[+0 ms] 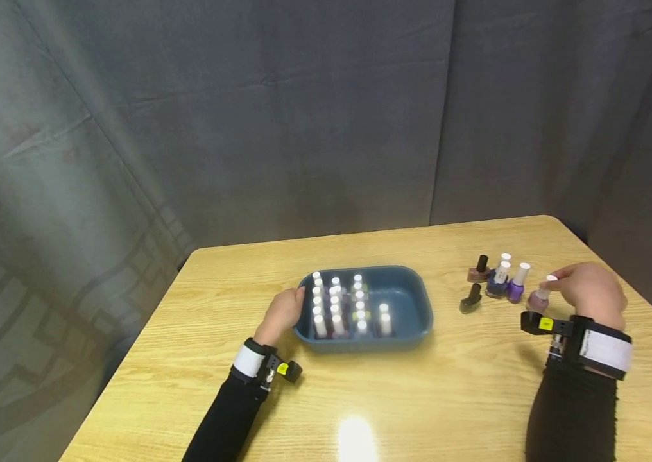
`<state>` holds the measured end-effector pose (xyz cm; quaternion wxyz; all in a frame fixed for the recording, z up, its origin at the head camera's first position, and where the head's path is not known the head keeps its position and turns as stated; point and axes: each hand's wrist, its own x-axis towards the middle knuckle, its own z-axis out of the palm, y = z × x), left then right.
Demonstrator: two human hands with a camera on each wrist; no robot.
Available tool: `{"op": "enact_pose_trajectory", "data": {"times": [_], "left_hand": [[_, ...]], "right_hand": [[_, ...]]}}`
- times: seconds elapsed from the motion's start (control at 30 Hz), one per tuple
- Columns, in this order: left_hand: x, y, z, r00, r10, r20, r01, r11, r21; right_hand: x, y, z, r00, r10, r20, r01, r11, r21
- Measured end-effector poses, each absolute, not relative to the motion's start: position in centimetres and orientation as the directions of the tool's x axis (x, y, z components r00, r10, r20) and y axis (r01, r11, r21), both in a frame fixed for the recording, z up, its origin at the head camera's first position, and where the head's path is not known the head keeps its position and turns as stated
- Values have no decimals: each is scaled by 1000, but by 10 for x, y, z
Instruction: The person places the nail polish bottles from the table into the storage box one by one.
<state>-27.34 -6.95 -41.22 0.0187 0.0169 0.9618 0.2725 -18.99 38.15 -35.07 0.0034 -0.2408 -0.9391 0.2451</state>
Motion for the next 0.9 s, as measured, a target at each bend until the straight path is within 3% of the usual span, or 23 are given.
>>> {"op": "enact_pose_trajectory", "data": {"times": [0.13,0.3,0.6,0.9], "left_hand": [[-273,-69,-412,-999,44,-27,23,847,531],[-272,-69,-411,-999,45,-16,30,851,524],[-271,-69,-410,-999,34,-17,20,851,525],[-270,-71,-410,-999,38,-12,26,855,519]], "right_hand": [[-184,371,-338,-863,505,-26,461,765,-451],[-181,345,-320,-868,480,126,372,797,-477],[-190,278,-303,-888,223,402,6,880,-476],[-204,208,-310,-905,-7,425,-212,874,-438]]}}
